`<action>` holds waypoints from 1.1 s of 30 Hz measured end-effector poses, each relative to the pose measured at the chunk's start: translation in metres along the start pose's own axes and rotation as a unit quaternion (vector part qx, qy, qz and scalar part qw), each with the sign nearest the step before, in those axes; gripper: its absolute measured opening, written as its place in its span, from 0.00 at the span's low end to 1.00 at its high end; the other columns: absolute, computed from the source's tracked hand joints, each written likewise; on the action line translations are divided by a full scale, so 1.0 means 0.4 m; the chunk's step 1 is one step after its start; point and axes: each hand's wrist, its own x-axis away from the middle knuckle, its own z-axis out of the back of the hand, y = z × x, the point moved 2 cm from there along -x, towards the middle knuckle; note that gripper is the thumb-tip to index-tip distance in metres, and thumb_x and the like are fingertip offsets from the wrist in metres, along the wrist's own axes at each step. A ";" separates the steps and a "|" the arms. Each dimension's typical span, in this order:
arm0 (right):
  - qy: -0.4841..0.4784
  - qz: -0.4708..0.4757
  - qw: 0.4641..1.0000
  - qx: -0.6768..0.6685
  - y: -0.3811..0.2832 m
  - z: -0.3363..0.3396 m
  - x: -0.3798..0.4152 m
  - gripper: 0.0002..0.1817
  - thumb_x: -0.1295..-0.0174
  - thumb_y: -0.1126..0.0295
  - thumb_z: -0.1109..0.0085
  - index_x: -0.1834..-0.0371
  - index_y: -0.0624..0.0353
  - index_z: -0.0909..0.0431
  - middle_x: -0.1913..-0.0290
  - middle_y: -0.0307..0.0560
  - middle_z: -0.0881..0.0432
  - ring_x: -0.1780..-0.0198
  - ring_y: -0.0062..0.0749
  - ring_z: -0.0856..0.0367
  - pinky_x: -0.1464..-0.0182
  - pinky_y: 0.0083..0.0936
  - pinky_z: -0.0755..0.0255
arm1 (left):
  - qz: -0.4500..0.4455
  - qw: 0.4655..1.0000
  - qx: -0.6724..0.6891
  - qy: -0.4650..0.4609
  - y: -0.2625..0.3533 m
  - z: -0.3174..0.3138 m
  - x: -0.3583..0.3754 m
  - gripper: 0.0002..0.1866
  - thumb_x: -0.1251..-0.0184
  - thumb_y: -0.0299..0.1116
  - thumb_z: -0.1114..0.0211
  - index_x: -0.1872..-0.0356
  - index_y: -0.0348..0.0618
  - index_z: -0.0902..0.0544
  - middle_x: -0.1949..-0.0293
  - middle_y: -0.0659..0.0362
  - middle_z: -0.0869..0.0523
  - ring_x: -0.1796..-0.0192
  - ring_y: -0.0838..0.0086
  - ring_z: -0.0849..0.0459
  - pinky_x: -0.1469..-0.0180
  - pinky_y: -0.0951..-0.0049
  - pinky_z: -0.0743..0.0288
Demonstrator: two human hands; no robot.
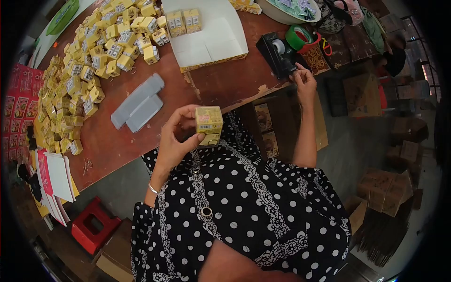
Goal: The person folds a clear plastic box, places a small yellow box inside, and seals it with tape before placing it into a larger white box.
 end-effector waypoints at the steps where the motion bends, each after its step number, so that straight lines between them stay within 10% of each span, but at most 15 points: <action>1: 0.004 0.003 0.998 0.063 -0.003 0.016 0.001 0.05 0.28 0.75 0.39 0.57 0.67 0.20 0.33 0.55 0.23 0.48 0.29 0.17 0.53 0.25 0.17 | -0.020 1.000 0.015 0.017 0.004 -0.002 0.003 0.29 0.41 0.21 0.27 0.37 0.37 0.24 0.46 0.56 0.13 0.43 0.74 0.15 0.36 0.71 0.24; 3: 0.037 0.169 0.964 0.200 -0.043 0.016 -0.001 0.06 0.26 0.73 0.39 0.55 0.64 0.18 0.45 0.47 0.17 0.56 0.26 0.17 0.57 0.24 0.21 | -0.040 0.999 0.005 0.030 0.004 0.006 0.011 0.30 0.41 0.19 0.27 0.36 0.37 0.25 0.43 0.56 0.16 0.42 0.73 0.15 0.36 0.71 0.23; 6: 0.074 0.143 0.980 0.119 -0.232 -0.099 0.050 0.05 0.27 0.73 0.40 0.54 0.63 0.19 0.59 0.42 0.16 0.62 0.25 0.18 0.60 0.21 0.23 | -0.041 0.997 -0.023 0.069 0.010 0.012 0.021 0.32 0.42 0.19 0.26 0.35 0.38 0.27 0.42 0.58 0.18 0.41 0.72 0.15 0.36 0.70 0.22; 8: -0.054 0.036 0.991 -0.120 -0.326 -0.186 0.101 0.04 0.27 0.74 0.39 0.53 0.61 0.20 0.61 0.42 0.17 0.63 0.20 0.21 0.62 0.18 0.25 | -0.074 0.991 -0.058 0.097 0.015 0.005 0.020 0.32 0.43 0.20 0.25 0.35 0.40 0.25 0.43 0.59 0.18 0.40 0.72 0.16 0.36 0.70 0.21; 14: -0.286 -0.091 0.926 -0.230 -0.460 -0.437 0.296 0.04 0.26 0.76 0.44 0.52 0.62 0.22 0.70 0.41 0.20 0.72 0.20 0.22 0.70 0.16 0.26 | -0.226 0.923 -0.251 0.183 0.020 0.005 0.022 0.31 0.49 0.20 0.23 0.40 0.40 0.21 0.44 0.53 0.19 0.43 0.64 0.17 0.43 0.68 0.21; 33: -0.261 -0.054 0.962 -0.065 -0.418 -0.501 0.297 0.14 0.31 0.79 0.36 0.44 0.63 0.22 0.56 0.44 0.17 0.58 0.24 0.17 0.56 0.20 0.22 | -0.192 0.929 -0.256 0.185 0.020 0.025 0.044 0.32 0.44 0.17 0.25 0.36 0.36 0.25 0.42 0.54 0.19 0.41 0.69 0.16 0.37 0.68 0.21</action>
